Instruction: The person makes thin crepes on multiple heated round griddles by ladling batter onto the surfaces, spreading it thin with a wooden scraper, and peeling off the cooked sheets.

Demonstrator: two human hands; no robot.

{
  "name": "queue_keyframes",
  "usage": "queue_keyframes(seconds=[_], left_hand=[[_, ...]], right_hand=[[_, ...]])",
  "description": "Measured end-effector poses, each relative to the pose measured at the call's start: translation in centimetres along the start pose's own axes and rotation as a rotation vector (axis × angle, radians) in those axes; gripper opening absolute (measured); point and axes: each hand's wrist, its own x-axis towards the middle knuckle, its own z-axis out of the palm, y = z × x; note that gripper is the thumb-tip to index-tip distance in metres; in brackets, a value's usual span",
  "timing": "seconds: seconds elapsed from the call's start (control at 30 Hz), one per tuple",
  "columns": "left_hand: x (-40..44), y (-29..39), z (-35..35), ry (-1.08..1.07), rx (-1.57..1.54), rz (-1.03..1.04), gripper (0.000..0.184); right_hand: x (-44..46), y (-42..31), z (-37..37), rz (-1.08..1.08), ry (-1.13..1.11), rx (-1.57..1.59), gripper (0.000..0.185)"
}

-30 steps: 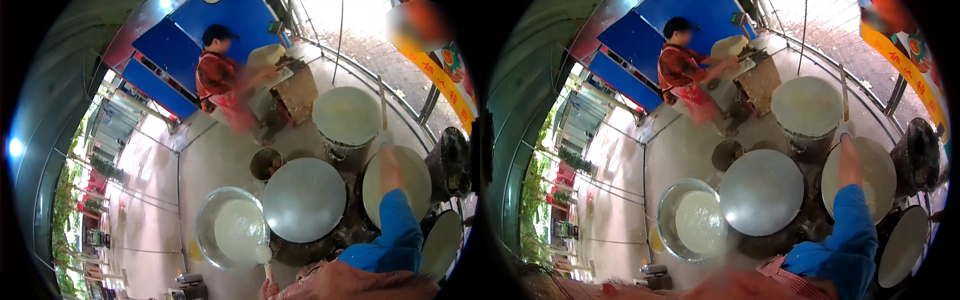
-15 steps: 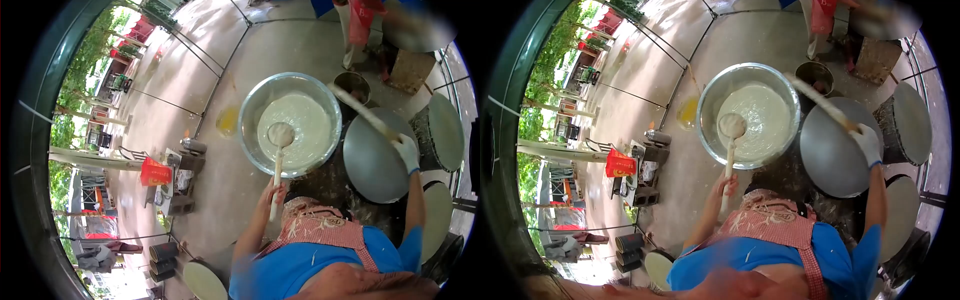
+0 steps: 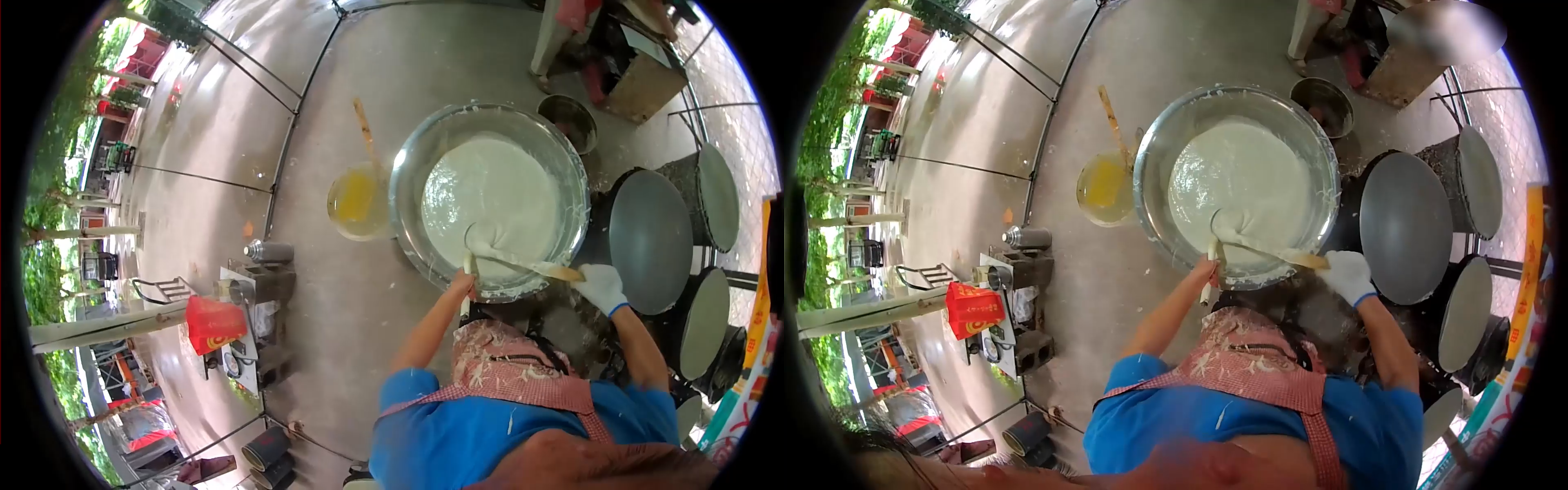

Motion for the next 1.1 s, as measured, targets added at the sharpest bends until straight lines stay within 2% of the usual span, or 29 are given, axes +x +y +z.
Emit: queue_keyframes(seconds=[0.07, 0.13, 0.17, 0.2, 0.27, 0.3, 0.37, 0.43, 0.47, 0.53, 0.57, 0.6, 0.63, 0.67, 0.7, 0.73, 0.83, 0.87, 0.9, 0.93, 0.97, 1.0, 1.03, 1.1], left_hand=[[0.2, -0.2, -0.1, 0.003, -0.044, -0.02, 0.016], [0.4, 0.1, 0.6, -0.044, -0.224, -0.104, 0.017], [0.8, 0.4, 1.1, -0.097, -0.425, -0.225, 0.024], [-0.3, 1.8, 1.6, -0.173, -0.628, -0.34, 0.027], [-4.1, 4.6, 2.7, -0.316, -1.022, -0.582, 0.033], [-7.2, 7.0, 2.8, -0.417, -1.027, -0.583, 0.036], [-13.9, 11.9, 4.0, -0.36, -0.837, -0.371, 0.038], [-22.2, 16.2, 6.3, -0.323, -0.735, -0.011, 0.038], [-26.5, 18.2, 7.2, -0.407, -0.779, 0.002, 0.033], [-32.5, 21.2, 8.1, -0.479, -0.742, 0.136, 0.02], [-35.4, 22.7, 8.4, -0.47, -0.647, 0.233, 0.01], [-38.2, 24.1, 8.6, -0.462, -0.554, 0.328, 0.008], [-41.2, 25.4, 9.2, -0.282, -0.383, 0.484, 0.021], [-42.6, 26.7, 8.5, -0.237, -0.269, 0.605, 0.021], [-45.3, 27.9, 9.0, -0.142, -0.115, 0.762, 0.011], [-47.6, 28.8, 9.6, -0.044, 0.039, 0.912, 0.01], [-45.8, 29.6, 7.4, 0.014, 0.11, 1.012, 0.009], [-40.2, 29.1, 3.2, -0.165, 0.142, 1.044, 0.02], [-34.7, 27.6, -0.1, -0.31, 0.051, 0.83, 0.016], [-34.0, 24.9, 1.8, -0.292, -0.12, 0.61, 0.021], [-33.3, 22.2, 3.6, -0.242, -0.319, 0.4, 0.032], [-27.5, 20.8, -0.3, -0.762, -0.3, 0.106, 0.036], [-29.9, 20.3, 2.2, -0.596, -0.704, -0.186, 0.036], [-28.9, 18.7, 2.5, -0.466, -0.724, -0.265, 0.037]], right_hand=[[-1.0, 0.8, 0.6, 0.126, 0.021, 0.133, 0.036], [-2.5, 1.3, 6.3, 0.182, 0.025, 0.144, 0.039], [-3.3, 0.8, 8.5, 0.198, 0.062, 0.172, 0.04], [-4.4, -0.1, 8.5, 0.244, 0.019, 0.229, 0.041], [-7.9, -0.2, 7.8, 0.238, 0.107, 0.297, 0.039], [-9.4, -0.4, 6.5, 0.226, 0.199, 0.346, 0.038], [-11.9, -0.4, 3.9, 0.184, 0.379, 0.437, 0.035], [-12.4, 0.9, 2.2, 0.003, 0.686, 0.395, 0.029], [-12.7, 0.9, 0.1, -0.086, 0.845, 0.403, 0.028], [-12.9, 1.6, -4.5, -0.206, 0.966, 0.426, 0.027], [-13.6, 1.9, -7.3, -0.279, 1.053, 0.446, 0.028], [-13.8, 2.2, -9.7, -0.318, 1.159, 0.416, 0.028], [-14.3, 1.8, -12.3, -0.284, 1.213, 0.472, 0.029], [-15.2, 1.2, -14.8, -0.25, 1.265, 0.53, 0.029], [-16.1, 0.9, -17.1, -0.266, 1.222, 0.625, 0.029], [-17.5, 0.2, -19.0, -0.251, 1.226, 0.647, 0.029], [-15.7, -0.4, -17.1, -0.408, 1.223, 0.861, 0.031], [-13.4, -0.5, -14.0, -0.472, 1.173, 0.927, 0.033], [-12.3, -0.9, -10.4, -0.399, 0.919, 1.195, 0.034], [-11.5, -1.3, -6.6, -0.314, 0.642, 1.454, 0.034], [-11.1, -1.0, -2.8, -0.158, 0.576, 1.338, 0.033], [-11.3, -0.8, 0.7, -0.006, 0.493, 1.231, 0.032], [-12.9, -0.4, 2.8, 0.067, 0.534, 1.002, 0.034], [-17.9, 0.4, 3.9, 0.197, 0.47, 0.936, 0.036]])
